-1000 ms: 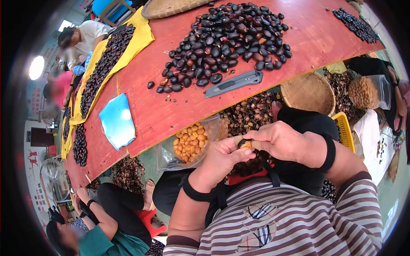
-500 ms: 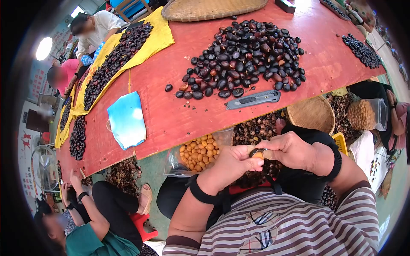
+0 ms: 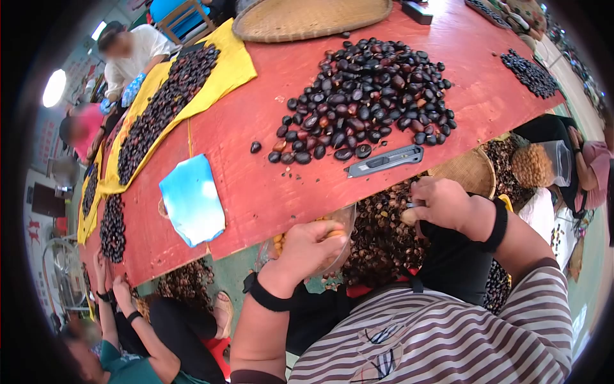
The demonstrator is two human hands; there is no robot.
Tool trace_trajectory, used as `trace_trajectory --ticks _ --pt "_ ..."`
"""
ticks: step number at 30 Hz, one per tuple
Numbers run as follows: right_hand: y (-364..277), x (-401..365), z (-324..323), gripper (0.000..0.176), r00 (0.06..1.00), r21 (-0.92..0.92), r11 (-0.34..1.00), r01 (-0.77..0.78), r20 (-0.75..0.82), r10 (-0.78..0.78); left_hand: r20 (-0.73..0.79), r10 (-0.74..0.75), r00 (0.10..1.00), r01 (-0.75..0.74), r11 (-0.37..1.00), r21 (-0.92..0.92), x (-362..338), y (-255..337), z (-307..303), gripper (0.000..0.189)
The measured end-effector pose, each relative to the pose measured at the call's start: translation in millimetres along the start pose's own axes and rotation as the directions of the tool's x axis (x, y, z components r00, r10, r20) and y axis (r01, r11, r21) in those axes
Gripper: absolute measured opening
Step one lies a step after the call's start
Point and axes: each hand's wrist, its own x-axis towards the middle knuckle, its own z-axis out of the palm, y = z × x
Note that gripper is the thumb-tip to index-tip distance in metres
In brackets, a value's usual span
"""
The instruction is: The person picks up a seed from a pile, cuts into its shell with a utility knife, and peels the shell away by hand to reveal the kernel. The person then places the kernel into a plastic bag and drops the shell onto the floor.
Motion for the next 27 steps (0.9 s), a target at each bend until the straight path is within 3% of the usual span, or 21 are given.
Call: trace_trajectory --ticks 3,5,7,8,11,14,17,19,20,23,26,27 --pt "-4 4 6 0.019 0.996 -0.040 0.998 0.043 0.085 -0.040 -0.024 -0.018 1.000 0.022 0.978 0.209 8 -29 -17 0.028" --pt "-14 10 0 0.017 1.000 -0.002 1.000 -0.027 0.011 0.027 -0.025 -0.054 0.998 0.060 0.945 0.323 15 -48 -27 0.029" --pt "-14 22 -1 0.017 0.971 0.010 1.000 0.023 -0.237 -0.020 -0.047 -0.109 0.993 0.119 0.897 0.426 22 -67 -34 0.031" --pt "-12 29 1 0.017 0.933 0.014 0.998 0.055 -0.358 -0.046 -0.066 -0.156 0.986 0.170 0.914 0.368 25 -78 -37 0.033" --pt "4 50 10 0.025 0.871 -0.067 0.998 -0.020 -0.491 -0.015 -0.147 -0.082 0.986 0.149 0.828 0.540 28 -84 -34 0.037" --pt "6 50 5 0.030 0.910 -0.123 0.992 -0.017 -0.413 -0.035 -0.142 -0.072 0.987 0.131 0.872 0.472 22 -67 -23 0.037" --pt "4 46 -3 0.024 0.949 -0.143 0.990 -0.005 -0.312 -0.040 -0.091 -0.033 0.995 0.042 0.994 0.099 6 -20 3 0.036" --pt "5 44 -11 0.018 0.978 -0.135 0.991 0.006 -0.204 -0.034 -0.078 0.035 0.996 -0.040 0.998 -0.051 2 9 21 0.031" --pt "5 42 -15 0.015 0.974 -0.133 0.991 -0.016 -0.225 -0.015 -0.075 0.068 0.995 -0.077 0.989 -0.126 3 22 30 0.029" --pt "30 23 -21 0.018 0.948 0.000 0.997 0.075 -0.309 -0.072 -0.086 0.183 0.979 -0.194 0.972 -0.133 19 55 58 0.026" --pt "64 -11 -37 0.026 0.922 0.147 0.989 -0.011 -0.382 0.067 -0.095 0.252 0.963 -0.255 0.967 -0.025 73 60 74 0.025" --pt "71 -22 -44 0.023 0.935 0.338 0.937 -0.094 -0.292 0.199 -0.126 0.262 0.957 -0.267 0.963 -0.022 91 62 82 0.025"
